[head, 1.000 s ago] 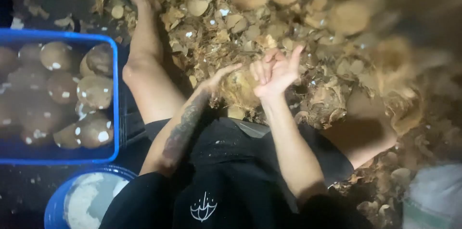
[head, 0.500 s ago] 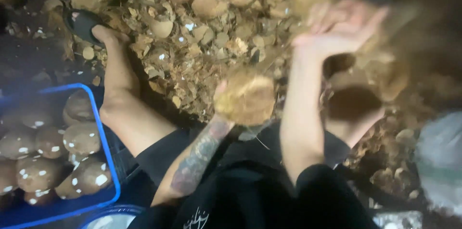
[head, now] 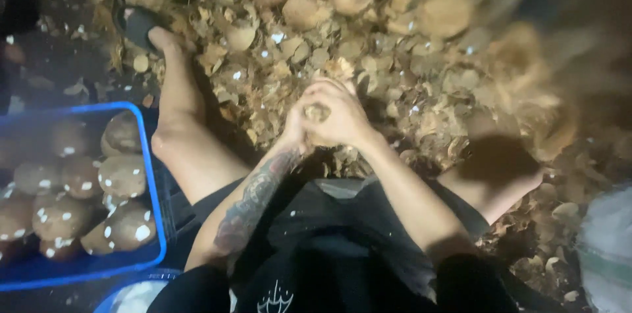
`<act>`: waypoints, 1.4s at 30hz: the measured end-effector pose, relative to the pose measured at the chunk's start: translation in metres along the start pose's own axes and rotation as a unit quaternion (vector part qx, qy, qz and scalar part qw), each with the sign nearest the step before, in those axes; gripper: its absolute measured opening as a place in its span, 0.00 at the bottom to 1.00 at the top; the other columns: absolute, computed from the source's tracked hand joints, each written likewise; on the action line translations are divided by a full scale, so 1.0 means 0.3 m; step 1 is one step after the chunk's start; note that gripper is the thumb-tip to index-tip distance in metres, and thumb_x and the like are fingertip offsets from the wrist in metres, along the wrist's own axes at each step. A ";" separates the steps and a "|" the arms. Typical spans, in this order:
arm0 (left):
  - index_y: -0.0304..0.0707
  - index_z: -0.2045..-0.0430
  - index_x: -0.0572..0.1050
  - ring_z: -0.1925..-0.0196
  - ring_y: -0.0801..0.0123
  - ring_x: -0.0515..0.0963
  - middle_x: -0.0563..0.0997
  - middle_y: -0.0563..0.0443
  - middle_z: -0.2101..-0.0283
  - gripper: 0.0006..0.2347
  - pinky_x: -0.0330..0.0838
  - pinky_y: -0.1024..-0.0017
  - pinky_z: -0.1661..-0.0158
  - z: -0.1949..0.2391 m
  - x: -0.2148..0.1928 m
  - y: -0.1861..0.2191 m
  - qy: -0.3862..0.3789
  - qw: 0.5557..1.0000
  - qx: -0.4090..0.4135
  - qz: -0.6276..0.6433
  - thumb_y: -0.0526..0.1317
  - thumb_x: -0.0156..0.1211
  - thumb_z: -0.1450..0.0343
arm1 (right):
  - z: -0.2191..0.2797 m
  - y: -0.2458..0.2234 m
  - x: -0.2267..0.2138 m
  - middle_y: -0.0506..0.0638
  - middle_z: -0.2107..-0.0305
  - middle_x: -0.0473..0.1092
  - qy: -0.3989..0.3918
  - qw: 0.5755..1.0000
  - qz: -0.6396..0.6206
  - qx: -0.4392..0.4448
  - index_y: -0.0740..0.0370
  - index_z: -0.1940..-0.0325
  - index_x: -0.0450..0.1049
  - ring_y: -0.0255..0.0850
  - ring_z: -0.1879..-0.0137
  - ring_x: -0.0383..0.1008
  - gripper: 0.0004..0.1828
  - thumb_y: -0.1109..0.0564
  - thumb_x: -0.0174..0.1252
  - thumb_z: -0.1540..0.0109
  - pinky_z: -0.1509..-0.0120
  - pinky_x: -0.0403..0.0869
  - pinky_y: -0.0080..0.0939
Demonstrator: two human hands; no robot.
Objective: The person sits on the floor and uses a knife to peel the husk off coconuts. They rotate each coconut while striking and scraping away the fibrous outer layer, then place the peeled coconut into a blue bin. The process is repeated for multiple coconuts.
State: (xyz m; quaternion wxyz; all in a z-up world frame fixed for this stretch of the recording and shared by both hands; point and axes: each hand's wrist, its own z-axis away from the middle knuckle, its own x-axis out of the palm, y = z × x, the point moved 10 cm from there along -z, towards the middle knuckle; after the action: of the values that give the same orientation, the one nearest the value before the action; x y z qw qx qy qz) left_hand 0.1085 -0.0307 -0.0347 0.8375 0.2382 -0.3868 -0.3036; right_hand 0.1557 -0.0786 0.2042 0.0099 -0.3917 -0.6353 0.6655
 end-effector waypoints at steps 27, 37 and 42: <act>0.32 0.46 0.78 0.41 0.53 0.79 0.80 0.40 0.43 0.18 0.70 0.49 0.33 0.229 0.498 0.498 -0.454 0.886 0.003 0.091 0.43 0.68 0.27 | 0.030 -0.223 -0.485 0.41 0.93 0.57 0.337 0.695 -0.620 -0.136 0.53 0.87 0.63 0.37 0.86 0.68 0.28 0.55 0.50 0.30 0.82 0.65 0.32; 0.41 0.29 0.62 0.28 0.47 0.71 0.66 0.38 0.27 0.35 0.69 0.44 0.29 -0.024 0.543 0.026 -0.474 0.870 0.125 -0.043 0.54 0.68 0.30 | -0.045 -0.228 -0.627 0.44 0.94 0.58 0.317 0.706 -0.605 -0.186 0.53 0.91 0.58 0.38 0.87 0.66 0.32 0.36 0.48 0.37 0.79 0.63 0.31; 0.44 0.34 0.66 0.34 0.43 0.71 0.63 0.34 0.31 0.37 0.76 0.41 0.41 0.263 0.509 0.044 -0.291 0.905 0.040 0.307 0.66 0.63 0.33 | 0.126 0.076 -0.810 0.44 0.97 0.59 0.663 0.550 -0.463 -0.211 0.54 0.94 0.63 0.41 0.92 0.62 0.30 0.36 0.56 0.45 0.81 0.63 0.39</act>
State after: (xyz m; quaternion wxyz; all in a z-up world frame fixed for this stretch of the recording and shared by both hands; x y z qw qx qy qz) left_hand 0.1292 -0.1402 0.0968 0.7297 0.0417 -0.6788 -0.0715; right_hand 0.3148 -0.2388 0.3041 0.6518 -0.3648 -0.6641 -0.0326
